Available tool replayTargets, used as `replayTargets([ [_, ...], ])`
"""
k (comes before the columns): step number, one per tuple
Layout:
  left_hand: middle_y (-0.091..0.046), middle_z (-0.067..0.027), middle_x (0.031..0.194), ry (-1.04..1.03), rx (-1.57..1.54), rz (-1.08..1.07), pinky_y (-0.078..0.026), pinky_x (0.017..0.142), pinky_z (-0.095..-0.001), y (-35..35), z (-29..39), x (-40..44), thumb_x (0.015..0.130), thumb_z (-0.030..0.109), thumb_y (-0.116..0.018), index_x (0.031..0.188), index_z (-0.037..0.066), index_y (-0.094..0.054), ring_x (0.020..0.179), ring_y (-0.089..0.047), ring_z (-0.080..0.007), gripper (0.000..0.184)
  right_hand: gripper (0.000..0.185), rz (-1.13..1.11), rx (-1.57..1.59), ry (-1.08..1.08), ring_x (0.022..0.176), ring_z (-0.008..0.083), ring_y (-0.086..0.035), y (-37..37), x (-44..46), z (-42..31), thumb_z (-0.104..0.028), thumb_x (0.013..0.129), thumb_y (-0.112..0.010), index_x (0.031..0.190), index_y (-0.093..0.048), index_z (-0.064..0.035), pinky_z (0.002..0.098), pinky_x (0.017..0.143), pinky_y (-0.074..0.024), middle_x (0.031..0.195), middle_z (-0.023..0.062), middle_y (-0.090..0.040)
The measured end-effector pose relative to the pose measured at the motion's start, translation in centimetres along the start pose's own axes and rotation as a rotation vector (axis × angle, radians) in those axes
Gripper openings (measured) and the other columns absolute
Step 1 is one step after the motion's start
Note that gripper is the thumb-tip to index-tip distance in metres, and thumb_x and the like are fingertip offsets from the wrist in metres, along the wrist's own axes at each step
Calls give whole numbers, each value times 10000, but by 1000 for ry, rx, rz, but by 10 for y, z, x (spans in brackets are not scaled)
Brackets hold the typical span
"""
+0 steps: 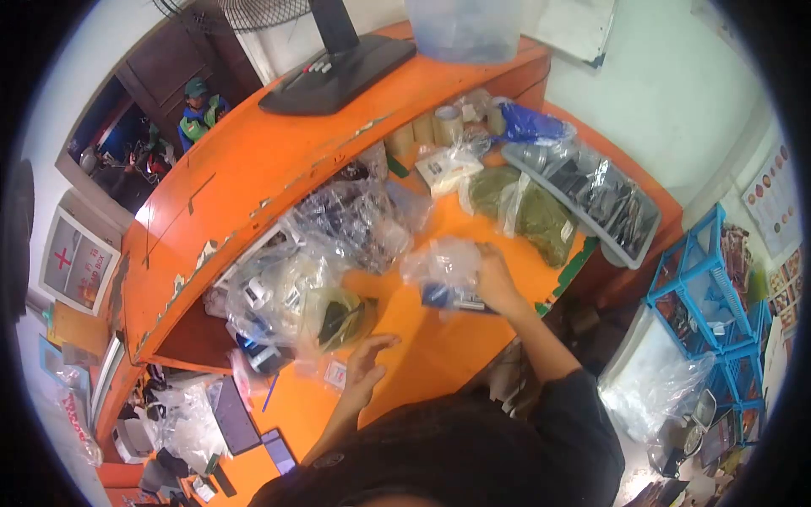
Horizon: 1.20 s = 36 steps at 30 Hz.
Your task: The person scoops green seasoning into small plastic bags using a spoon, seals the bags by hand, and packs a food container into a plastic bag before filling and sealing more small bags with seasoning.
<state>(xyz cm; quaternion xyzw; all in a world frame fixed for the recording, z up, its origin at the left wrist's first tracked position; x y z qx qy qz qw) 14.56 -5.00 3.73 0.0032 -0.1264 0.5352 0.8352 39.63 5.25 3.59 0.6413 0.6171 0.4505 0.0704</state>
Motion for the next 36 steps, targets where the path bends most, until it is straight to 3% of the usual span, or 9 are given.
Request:
replayTargets([
  [3,-583,-132,1193,38,69,51,-340,1000,-348,10,-11,-7,850,234,-629,1193,-8,-559,1163,-505,-236,426,447,-150,-263,12,1029,397,-527,-10,75,53,-37,707,-632,1144,-571,30,474,915,-408,1100,214,-597],
  [5,-592,-129,1183,68,75,49,-346,999,-346,8,-13,-7,858,205,-622,1192,-5,-561,1154,-515,-231,399,329,154,-427,184,981,379,-545,2,121,58,-89,715,-636,1020,-602,30,447,850,-438,998,205,-598],
  [7,-608,-124,1160,66,65,55,-366,988,-342,6,-18,-6,873,152,-611,1192,-1,-563,1126,-540,-221,357,352,64,-471,251,982,374,-528,-8,169,90,-48,712,-613,1052,-567,33,452,844,-425,1029,197,-573],
  [11,-622,-119,1133,103,92,100,-394,961,-335,8,-18,-3,884,128,-604,1182,-8,-564,1097,-561,-209,330,420,135,-613,109,1046,348,-508,-7,187,94,-25,721,-598,1134,-524,-3,436,911,-391,1101,180,-551],
  [20,-652,-114,1045,223,370,82,-436,885,-323,18,-64,-4,892,123,-614,1123,-23,-590,992,-604,-204,274,433,-179,-267,-21,1152,375,-463,-102,-62,39,-104,771,-581,1174,-512,38,460,999,-361,1196,235,-521],
  [23,-551,-201,1204,131,897,-100,-380,963,-418,1,-106,-8,850,206,-660,1213,-22,-516,1147,-498,-340,452,446,-155,-357,-50,1202,359,-440,-126,-168,4,-151,800,-589,1200,-511,31,455,1037,-335,1243,212,-504],
  [27,-409,-256,1336,200,1151,-330,-289,1029,-502,-25,-149,-31,838,219,-650,1271,-19,-453,1262,-345,-428,532,435,-67,-373,30,1203,332,-436,-110,-194,-53,-188,798,-578,1178,-528,18,435,1042,-321,1264,193,-481],
  [33,-475,-256,1250,-291,1075,-106,-318,1012,-504,-70,-75,-18,864,159,-595,1237,-39,-462,1199,-406,-425,443,376,-262,-280,-109,1152,300,-463,-125,-194,-37,-158,756,-589,1099,-543,-12,407,987,-346,1176,155,-512],
  [36,-408,-256,1299,-253,1118,-135,-308,1012,-515,-45,-161,-49,842,155,-604,1201,-35,-480,1226,-367,-425,425,348,-137,-261,-115,1141,301,-471,-105,-176,-55,-129,762,-587,1087,-539,-15,411,976,-353,1159,151,-519],
])
Point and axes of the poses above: each hand's wrist, its own x-axis towards the middle knuckle, its own y-axis out of the back of the hand, z = x × y, the point moved 8 cm from there along x, towards the middle knuckle
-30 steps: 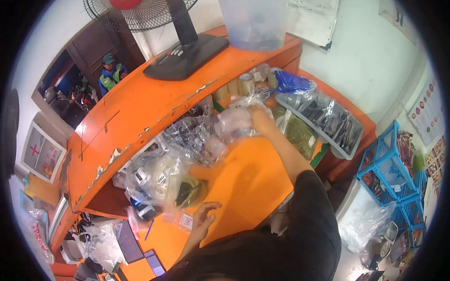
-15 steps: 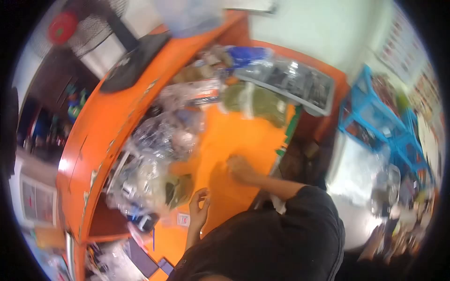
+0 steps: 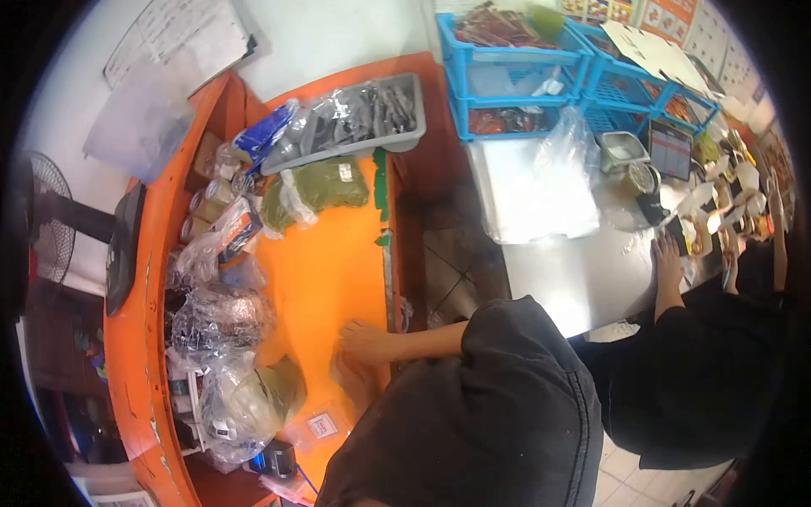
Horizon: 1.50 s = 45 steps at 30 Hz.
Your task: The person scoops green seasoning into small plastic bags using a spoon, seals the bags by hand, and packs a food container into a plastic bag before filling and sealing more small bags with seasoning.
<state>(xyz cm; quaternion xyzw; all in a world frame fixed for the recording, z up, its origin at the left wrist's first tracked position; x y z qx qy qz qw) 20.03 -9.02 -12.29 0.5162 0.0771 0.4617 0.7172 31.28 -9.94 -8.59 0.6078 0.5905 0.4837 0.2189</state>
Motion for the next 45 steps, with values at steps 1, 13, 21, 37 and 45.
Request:
replayTargets([
  [1,-395,-258,1306,-43,-16,107,-310,1009,-519,10,4,0,842,165,-607,1178,-35,-486,1220,-367,-428,409,342,85,23,5,1139,304,-474,16,1,-5,-118,766,-586,1088,-537,-14,415,975,-354,1158,151,-520],
  [13,-335,-268,1349,-7,125,-14,-234,1021,-568,9,22,12,859,256,-590,1040,14,-541,1264,-281,-444,306,975,1143,-943,-1159,1242,497,-314,337,-235,171,-333,690,-782,1381,-251,106,555,1039,-238,1391,345,-282],
  [21,-452,-196,1303,506,-960,40,-389,946,-484,-26,-41,30,923,291,-567,1066,13,-530,1192,-443,-313,314,78,754,-339,-808,787,387,-576,298,-127,122,-88,766,-541,766,-585,-24,492,708,-436,800,203,-608],
  [37,-608,-23,859,842,-1629,1,-487,667,-272,15,8,46,921,109,-588,1004,52,-612,766,-589,-138,104,735,288,1051,-607,1106,335,-529,58,-24,69,-308,689,-803,1247,-492,54,401,1033,-350,1138,219,-585],
  [45,-654,-74,838,756,-701,-16,-491,621,-290,21,-82,29,747,77,-704,907,8,-637,720,-584,-125,186,667,16,259,-1060,986,366,-641,70,-63,145,-321,655,-794,1179,-542,6,417,826,-514,1035,250,-651],
])
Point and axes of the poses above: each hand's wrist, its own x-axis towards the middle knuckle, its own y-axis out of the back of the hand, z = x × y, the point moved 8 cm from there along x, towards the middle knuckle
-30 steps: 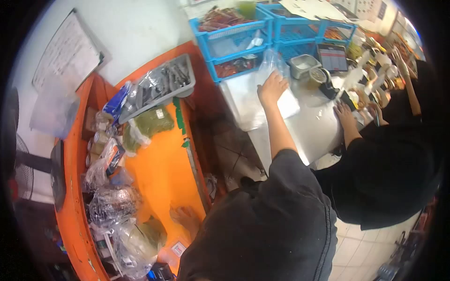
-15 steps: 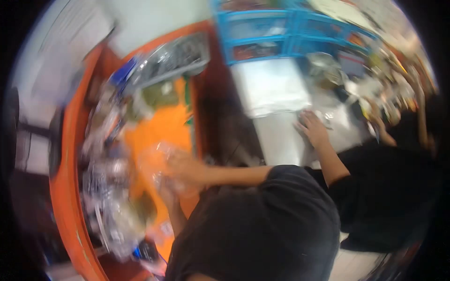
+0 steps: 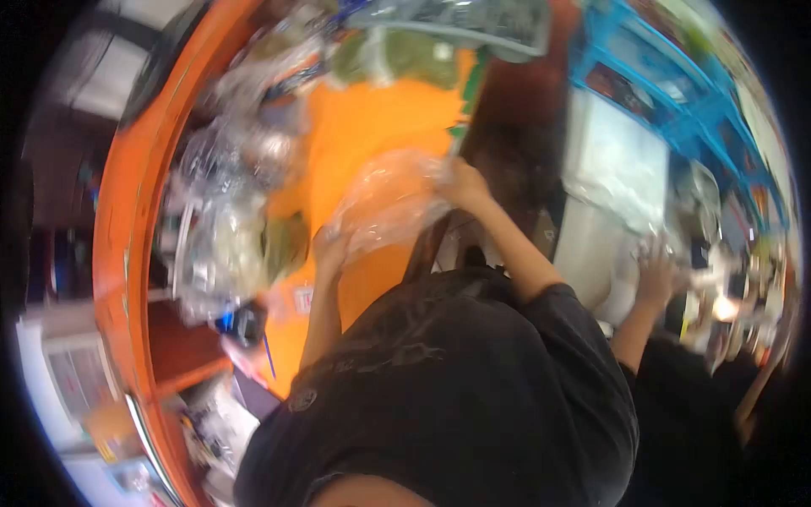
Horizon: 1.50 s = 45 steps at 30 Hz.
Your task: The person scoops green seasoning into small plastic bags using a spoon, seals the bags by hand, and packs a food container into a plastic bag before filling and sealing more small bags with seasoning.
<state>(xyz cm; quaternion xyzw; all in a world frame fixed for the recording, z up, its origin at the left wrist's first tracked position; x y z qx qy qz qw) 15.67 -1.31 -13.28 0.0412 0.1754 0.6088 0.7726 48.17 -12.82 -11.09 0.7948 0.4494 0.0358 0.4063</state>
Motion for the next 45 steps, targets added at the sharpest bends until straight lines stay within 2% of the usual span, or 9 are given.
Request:
replayTargets([
  [9,-633,-47,676,105,-333,103,-463,498,-300,18,-8,-8,768,181,-747,822,-9,-668,540,-562,-126,212,616,-252,198,38,988,371,-583,-27,30,29,-260,721,-736,1219,-492,7,417,815,-469,1108,242,-574],
  [14,-597,-42,590,158,-155,135,-445,448,-302,21,-30,-3,803,198,-719,773,-16,-664,463,-538,-125,222,223,452,-56,700,831,319,-612,34,-72,-114,-81,748,-632,952,-599,4,372,741,-473,867,189,-624],
  [18,-606,-52,620,257,-183,57,-436,462,-290,6,-26,-8,794,146,-707,782,-21,-660,508,-557,-124,174,283,-273,220,724,1031,338,-576,-37,-75,-126,-129,790,-604,1053,-608,-24,422,925,-412,1054,213,-614],
  [21,-573,-31,595,51,-413,-37,-410,459,-279,3,24,-18,761,86,-703,750,-8,-634,497,-525,-122,117,565,108,-609,955,1204,334,-492,-111,-7,-35,-238,770,-642,1282,-492,-52,431,1052,-327,1230,233,-552],
  [22,-579,-47,635,35,-379,-9,-420,494,-284,13,24,-13,748,62,-691,770,-5,-623,543,-533,-133,98,710,-625,-770,547,1220,340,-486,-102,-22,-61,-344,749,-663,1359,-429,-68,413,1084,-318,1249,222,-555],
  [24,-590,-79,714,13,-315,46,-438,564,-294,37,17,-4,721,12,-669,809,0,-600,634,-549,-153,113,606,-86,-853,882,1182,341,-524,-65,-33,-83,-336,783,-625,1319,-488,-88,417,1064,-341,1256,215,-562],
  [29,-531,-146,931,-746,662,548,-432,827,-365,31,175,-87,696,84,-690,1017,20,-544,874,-537,-282,359,696,-462,-682,550,1093,343,-581,-48,-36,-95,-333,671,-759,1274,-525,-76,416,930,-464,1211,195,-590],
  [35,-559,-234,1167,-608,635,-396,-368,976,-491,-91,85,-36,685,364,-741,1140,3,-552,1097,-509,-408,611,649,-433,-619,544,1085,357,-586,-57,-24,-97,-286,654,-774,1197,-575,9,408,933,-456,1117,229,-631],
  [45,-596,-201,1186,-214,1237,-697,-466,931,-419,-31,34,-11,550,407,-838,1168,71,-623,1078,-598,-319,735,483,-684,-498,908,1119,393,-538,-88,-71,-144,-271,762,-707,1155,-593,-16,469,968,-397,1204,210,-575],
])
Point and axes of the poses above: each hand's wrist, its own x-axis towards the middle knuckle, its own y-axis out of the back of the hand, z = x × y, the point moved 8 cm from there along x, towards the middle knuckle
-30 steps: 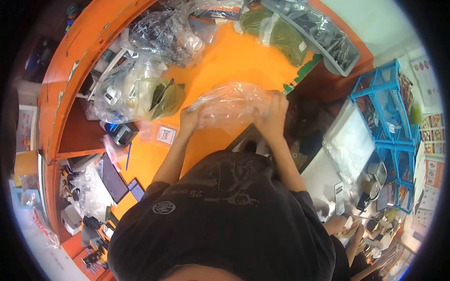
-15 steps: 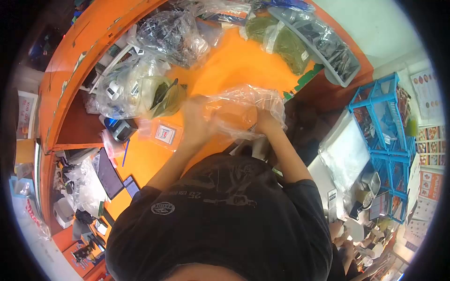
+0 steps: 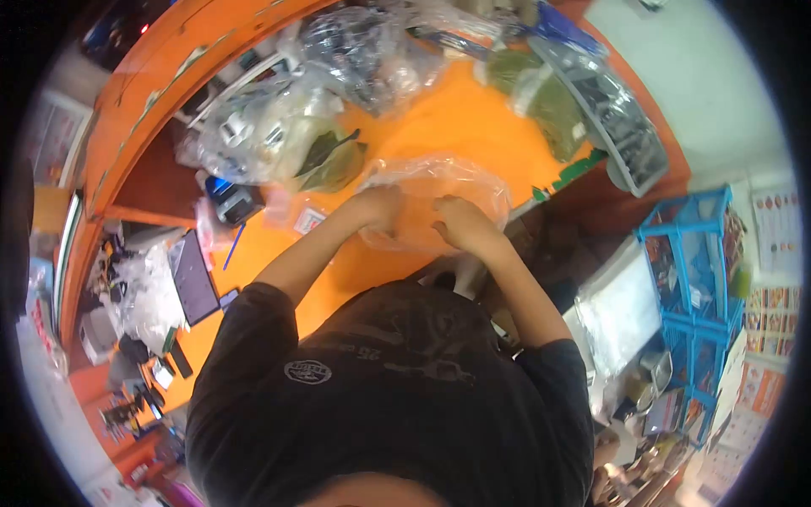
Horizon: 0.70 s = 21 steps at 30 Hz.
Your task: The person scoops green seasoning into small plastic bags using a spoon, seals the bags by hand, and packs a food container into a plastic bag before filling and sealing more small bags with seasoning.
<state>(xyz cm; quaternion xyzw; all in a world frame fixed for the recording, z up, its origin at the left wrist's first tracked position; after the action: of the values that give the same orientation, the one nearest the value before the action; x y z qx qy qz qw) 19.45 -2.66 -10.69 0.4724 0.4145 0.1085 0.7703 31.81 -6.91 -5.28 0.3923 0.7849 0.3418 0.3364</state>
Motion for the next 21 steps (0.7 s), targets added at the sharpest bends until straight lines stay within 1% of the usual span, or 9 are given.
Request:
replayTargets([
  [1,-653,-177,1101,30,-124,-13,-453,952,-433,10,4,-7,560,378,-839,1136,118,-664,1084,-600,-298,656,349,23,97,55,1162,406,-488,12,5,-31,-262,803,-660,1067,-592,-44,511,906,-417,1199,220,-547],
  [4,-675,-149,1021,-2,-360,230,-523,777,-357,6,-18,31,645,273,-768,1062,82,-681,947,-653,-251,467,574,413,-301,3,1200,376,-421,40,30,-35,-265,750,-724,1261,-528,-92,488,985,-345,1307,185,-480],
  [8,-664,-143,908,-102,-593,323,-494,697,-382,25,15,-29,786,95,-576,1239,120,-552,834,-632,-276,454,771,255,-567,-149,1220,393,-370,11,71,26,-374,739,-732,1383,-405,-106,524,996,-306,1384,179,-387],
  [12,-668,-126,821,-441,-928,780,-492,659,-386,45,37,-126,793,139,-609,1021,66,-677,769,-644,-251,249,777,109,-499,-248,1296,400,-317,-4,77,39,-417,775,-685,1410,-369,-99,536,1029,-276,1427,204,-352],
  [14,-664,-123,755,270,-1210,893,-495,665,-388,10,-51,-163,798,156,-637,847,41,-709,727,-645,-230,144,738,155,-521,-224,1302,404,-306,7,71,17,-376,781,-686,1393,-391,-89,536,1036,-271,1422,207,-354],
  [15,-676,-171,793,536,-966,1293,-499,678,-406,-16,-101,-183,830,184,-620,818,11,-703,684,-636,-301,192,718,174,-532,-218,1305,406,-301,14,65,5,-355,783,-687,1384,-402,-83,536,1040,-268,1419,208,-355],
  [16,-668,-147,778,573,-845,1441,-494,728,-405,-57,-155,-182,798,136,-641,769,6,-686,739,-623,-325,141,672,246,-461,-152,1290,403,-325,27,60,-17,-317,787,-687,1357,-428,-74,516,1037,-286,1407,212,-369],
  [17,-655,-121,767,837,-346,1597,-468,790,-413,-55,-163,-211,758,108,-655,743,28,-683,818,-605,-320,86,627,323,-388,-88,1274,400,-350,41,55,-44,-280,790,-686,1330,-453,-64,495,1033,-304,1395,215,-383],
  [21,-653,-86,790,788,-284,1346,-428,804,-411,-97,-213,-199,746,102,-670,791,63,-693,869,-591,-279,64,393,609,-115,236,1104,362,-526,66,42,-121,-125,798,-663,1166,-572,-21,388,939,-422,1227,218,-535],
])
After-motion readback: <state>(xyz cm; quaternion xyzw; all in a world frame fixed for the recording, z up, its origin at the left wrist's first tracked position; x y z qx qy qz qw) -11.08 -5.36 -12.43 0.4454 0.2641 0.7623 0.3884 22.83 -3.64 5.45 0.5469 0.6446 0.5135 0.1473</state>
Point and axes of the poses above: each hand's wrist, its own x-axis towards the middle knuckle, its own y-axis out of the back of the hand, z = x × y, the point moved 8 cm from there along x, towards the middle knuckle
